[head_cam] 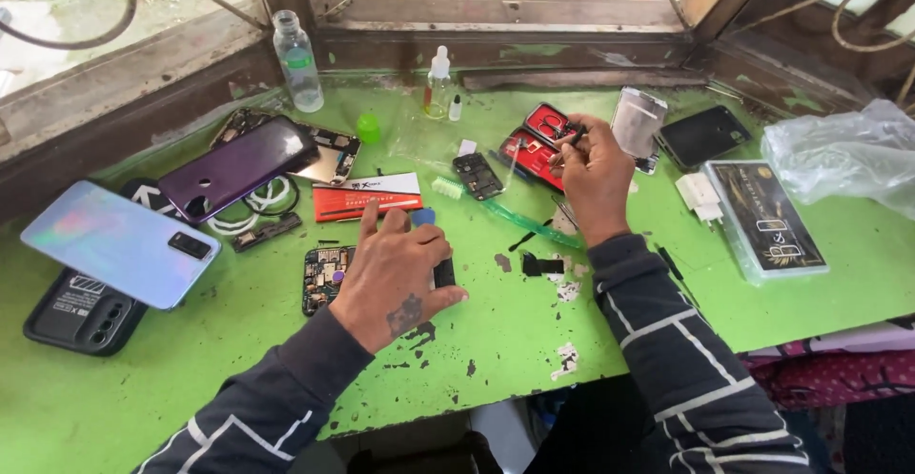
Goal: The person removes the back cover of a smartphone, disconnects internal components, and uses a screwdriver to unscrew parts from the motherboard. They handle the battery and other internal pieces while working at a cluttered green workbench.
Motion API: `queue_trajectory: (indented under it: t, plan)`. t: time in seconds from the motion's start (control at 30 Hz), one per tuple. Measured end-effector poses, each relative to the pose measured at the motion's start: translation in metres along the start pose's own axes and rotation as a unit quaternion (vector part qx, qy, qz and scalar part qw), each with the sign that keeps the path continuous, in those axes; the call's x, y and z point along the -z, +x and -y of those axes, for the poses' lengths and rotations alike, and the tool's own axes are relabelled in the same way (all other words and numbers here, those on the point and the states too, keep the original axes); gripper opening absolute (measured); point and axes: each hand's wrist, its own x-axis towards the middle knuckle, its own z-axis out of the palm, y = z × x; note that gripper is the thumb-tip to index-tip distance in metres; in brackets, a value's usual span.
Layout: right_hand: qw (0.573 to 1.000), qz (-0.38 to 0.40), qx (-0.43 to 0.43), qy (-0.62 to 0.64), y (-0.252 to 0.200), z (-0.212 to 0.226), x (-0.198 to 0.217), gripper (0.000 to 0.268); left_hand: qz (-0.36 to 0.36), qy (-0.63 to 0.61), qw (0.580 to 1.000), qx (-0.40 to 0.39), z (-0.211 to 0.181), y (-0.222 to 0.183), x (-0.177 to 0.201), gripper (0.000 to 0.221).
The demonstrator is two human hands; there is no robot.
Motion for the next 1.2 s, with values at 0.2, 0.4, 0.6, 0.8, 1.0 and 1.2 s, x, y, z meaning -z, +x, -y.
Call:
queue_trajectory:
  t: [0.2, 0.4, 0.6, 0.8, 1.0, 1.2]
  plan:
    - [0.999, 0.019, -0.002, -0.026, -0.002, 0.010, -0.001, 0.034, -0.028, -0.006, 0.999, -0.021, 0.003, -0.002, -0.007, 0.050]
    - [0.999, 0.025, 0.013, -0.027, -0.003, 0.003, -0.003, 0.035, -0.040, -0.012, 0.999, -0.024, 0.005, -0.001, -0.010, 0.051]
    - [0.995, -0.002, 0.081, -0.056, -0.005, 0.001, -0.003, 0.041, -0.023, -0.030, 0.999, -0.029, 0.005, -0.005, -0.004, 0.055]
    - [0.997, -0.034, 0.062, 0.039, -0.015, 0.030, 0.000, 0.038, 0.014, 0.003, 0.999, -0.028, 0.007, -0.006, 0.006, 0.048]
    - [0.979, 0.037, -0.116, 0.164, -0.091, 0.099, -0.025, 0.039, 0.047, 0.002, 0.999, -0.021, 0.007, -0.007, 0.012, 0.049]
    - [0.967, 0.116, -0.105, 0.201, -0.130, 0.086, -0.046, 0.037, 0.015, -0.015, 0.999, -0.026, 0.011, -0.006, 0.001, 0.051]
